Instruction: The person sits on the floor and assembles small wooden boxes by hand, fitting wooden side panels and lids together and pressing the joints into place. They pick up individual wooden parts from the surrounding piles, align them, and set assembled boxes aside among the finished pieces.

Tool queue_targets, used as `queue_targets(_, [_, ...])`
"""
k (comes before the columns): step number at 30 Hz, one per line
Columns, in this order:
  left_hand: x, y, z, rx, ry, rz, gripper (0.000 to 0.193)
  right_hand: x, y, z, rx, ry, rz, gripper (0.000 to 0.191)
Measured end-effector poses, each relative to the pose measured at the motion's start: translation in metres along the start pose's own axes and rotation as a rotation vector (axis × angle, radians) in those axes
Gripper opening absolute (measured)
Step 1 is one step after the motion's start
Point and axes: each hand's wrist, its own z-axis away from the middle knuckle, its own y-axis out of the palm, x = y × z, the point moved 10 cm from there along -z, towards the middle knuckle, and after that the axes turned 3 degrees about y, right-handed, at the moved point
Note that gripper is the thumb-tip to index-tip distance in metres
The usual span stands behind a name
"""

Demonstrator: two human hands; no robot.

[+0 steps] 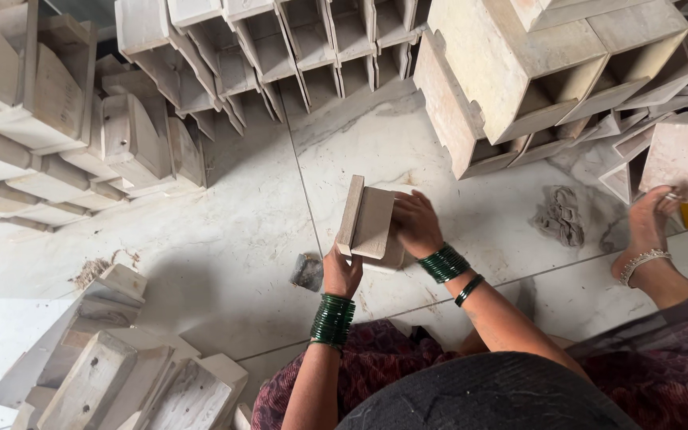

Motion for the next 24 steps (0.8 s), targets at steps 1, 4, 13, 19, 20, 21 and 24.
queue_targets(1, [-0.002, 0.0, -0.001, -0.003, -0.001, 0.014, 0.037, 0.014, 0.002, 0.004, 0.012, -0.061, 0.064, 0.026])
queue_targets(4, [0.001, 0.003, -0.001, 0.037, -0.08, 0.019, 0.041, 0.06, -0.002, 0.034, -0.076, -0.197, 0.034, 0.029])
queue_targets(13, [-0.001, 0.006, 0.002, 0.03, 0.015, 0.015, 0.058, 0.043, -0.008, 0.001, -0.017, -0.061, 0.006, 0.025])
queue_targets(19, [-0.001, 0.01, 0.001, 0.035, -0.016, 0.024, 0.063, 0.072, -0.006, 0.027, -0.112, -0.212, 0.037, 0.023])
queue_targets(20, [-0.004, 0.008, 0.001, 0.018, 0.003, 0.028, 0.063, 0.077, -0.008, 0.032, -0.146, -0.26, 0.064, 0.03])
queue_targets(21, [-0.004, 0.008, 0.001, 0.017, 0.003, 0.023, 0.064, 0.072, -0.004, 0.032, -0.101, -0.218, 0.051, 0.029])
queue_targets(24, [-0.001, 0.01, 0.001, 0.049, -0.019, 0.005, 0.065, 0.05, 0.001, 0.018, -0.015, -0.094, 0.022, 0.023])
